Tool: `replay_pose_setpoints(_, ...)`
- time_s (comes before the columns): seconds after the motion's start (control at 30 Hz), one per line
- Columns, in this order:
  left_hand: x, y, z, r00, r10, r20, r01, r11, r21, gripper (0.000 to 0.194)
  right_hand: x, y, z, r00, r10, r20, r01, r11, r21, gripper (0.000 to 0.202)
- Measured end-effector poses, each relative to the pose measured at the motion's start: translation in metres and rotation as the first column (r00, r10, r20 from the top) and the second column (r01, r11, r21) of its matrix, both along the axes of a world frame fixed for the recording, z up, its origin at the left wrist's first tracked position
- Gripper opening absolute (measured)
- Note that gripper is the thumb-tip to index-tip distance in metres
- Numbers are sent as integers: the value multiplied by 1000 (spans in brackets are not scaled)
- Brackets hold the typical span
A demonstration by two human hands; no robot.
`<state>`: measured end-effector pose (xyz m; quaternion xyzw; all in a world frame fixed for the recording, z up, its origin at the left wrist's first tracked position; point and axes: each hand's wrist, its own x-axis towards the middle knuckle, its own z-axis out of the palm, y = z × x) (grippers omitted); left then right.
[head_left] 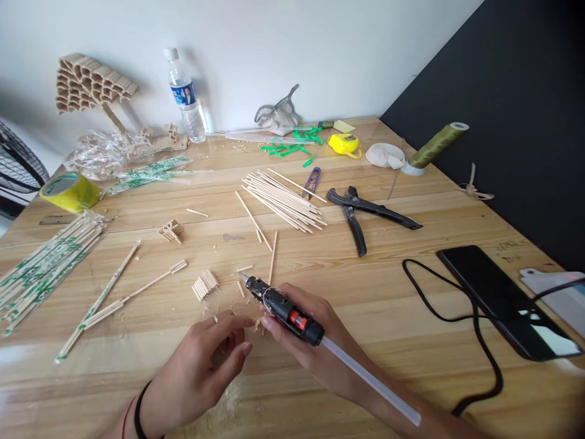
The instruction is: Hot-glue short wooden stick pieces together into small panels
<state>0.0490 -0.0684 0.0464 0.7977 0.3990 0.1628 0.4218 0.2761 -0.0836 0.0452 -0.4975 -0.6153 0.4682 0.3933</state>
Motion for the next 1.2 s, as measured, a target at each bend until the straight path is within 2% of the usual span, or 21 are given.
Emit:
replay_pose_setpoints(0.3, 0, 0, 0, 1000, -4, -6, 4, 1000, 0, 17, 0, 1, 2, 1000, 6, -11, -6, 998, 63, 12)
replay_pose_setpoints(0.63, -4, -1, -6, 1000, -25, -5, 26, 999, 43, 22, -1, 0, 1, 1000, -8, 16, 8, 1000, -23, 9)
replay_pose_setpoints(0.8, -4, -1, -6, 998, -58, 9, 57, 994, 90, 27, 2, 0, -1, 999, -42, 25, 42, 999, 9, 9)
replay_pose_setpoints(1.03, -2, 0, -4, 1000, -20, 15, 19, 995, 96, 26, 0, 0, -4, 996, 74, 59, -70, 996, -57, 4)
replay_pose_setpoints(1.2, -2, -1, -4, 1000, -11, 9, 10, 995, 100, 27, 0, -3, -11, 990, 128, 54, -124, 990, -68, 16)
